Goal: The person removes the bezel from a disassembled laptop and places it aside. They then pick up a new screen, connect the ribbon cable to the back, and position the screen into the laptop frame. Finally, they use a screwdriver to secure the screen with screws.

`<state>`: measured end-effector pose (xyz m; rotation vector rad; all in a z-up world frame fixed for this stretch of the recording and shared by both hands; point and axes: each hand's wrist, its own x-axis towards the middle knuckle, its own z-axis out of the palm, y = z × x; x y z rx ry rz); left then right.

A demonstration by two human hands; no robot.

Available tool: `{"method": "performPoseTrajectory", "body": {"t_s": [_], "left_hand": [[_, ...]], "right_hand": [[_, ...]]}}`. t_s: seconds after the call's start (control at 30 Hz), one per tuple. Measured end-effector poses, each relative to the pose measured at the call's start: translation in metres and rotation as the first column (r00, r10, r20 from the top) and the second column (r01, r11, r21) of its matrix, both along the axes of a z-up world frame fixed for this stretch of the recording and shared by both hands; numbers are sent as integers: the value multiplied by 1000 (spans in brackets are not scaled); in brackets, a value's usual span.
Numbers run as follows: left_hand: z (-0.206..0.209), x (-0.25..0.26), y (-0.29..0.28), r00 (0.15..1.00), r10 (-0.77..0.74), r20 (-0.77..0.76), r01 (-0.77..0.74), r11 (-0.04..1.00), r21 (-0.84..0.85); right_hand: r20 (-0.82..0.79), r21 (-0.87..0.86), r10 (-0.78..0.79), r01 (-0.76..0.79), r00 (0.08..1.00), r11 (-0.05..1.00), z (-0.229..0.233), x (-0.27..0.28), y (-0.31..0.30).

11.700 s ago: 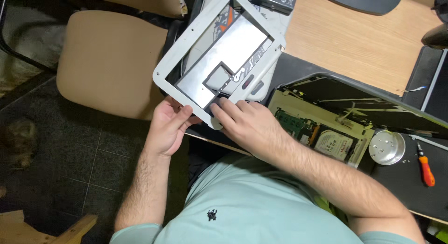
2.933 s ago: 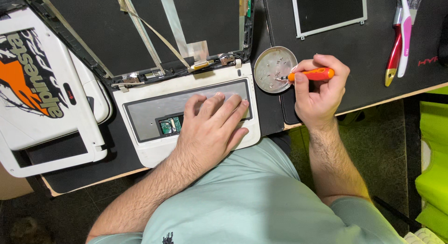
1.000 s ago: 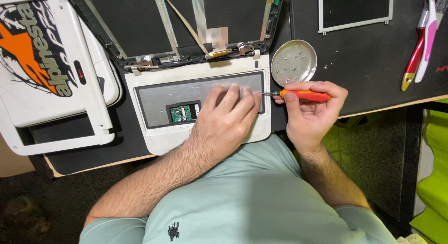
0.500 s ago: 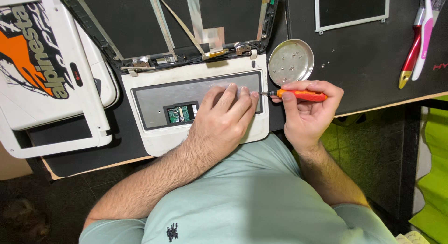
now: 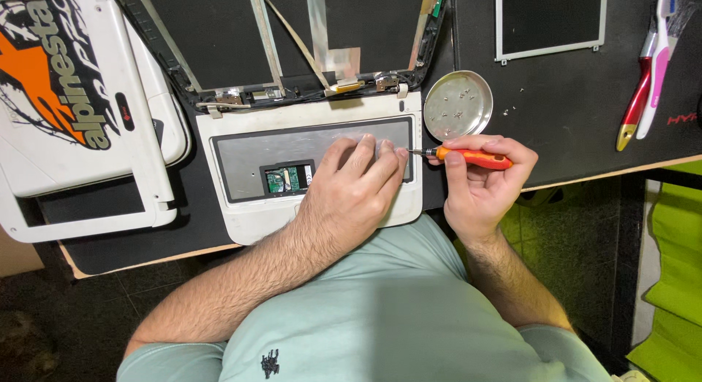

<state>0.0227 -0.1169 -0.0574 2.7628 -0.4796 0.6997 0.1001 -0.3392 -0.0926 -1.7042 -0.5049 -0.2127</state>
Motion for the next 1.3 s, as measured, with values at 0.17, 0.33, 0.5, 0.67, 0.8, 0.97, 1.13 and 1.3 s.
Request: {"method": "performPoseTrajectory", "body": {"t_s": [0.17,0.33,0.5,0.67,0.8,0.97,1.13,1.3], "left_hand": [[2,0,1,1000,-4,-5,4,1000,-6],[2,0,2,1000,-3,-5,3,1000,-5],[0,-3,5,999,-29,-20,29,999,-25],[14,-2,11,999,-32,-31,31,999,-26],[23,-2,14,999,-32,-41,31,999,-30],[21,-2,14,999,-32,-43,30,999,-29],[23,-1,14,1000,-16,-11,16,999,-31],[20,-3,14,999,-17,-35,16,999,-32]], "right_hand": [[110,-39,39,-34,993,999,10,1,4],[197,-174,100,-65,975,983,31,6,0],[176,-525,392,-250,903,813,90,32,5],[90,-765,621,-345,779,543,147,55,15],[121,-973,701,-57,703,225,148,64,11],[118,-991,729,122,675,47,157,62,21],[7,-1000,826,-5,563,12,167,67,29],[63,-981,772,180,632,-68,144,64,26]]}}
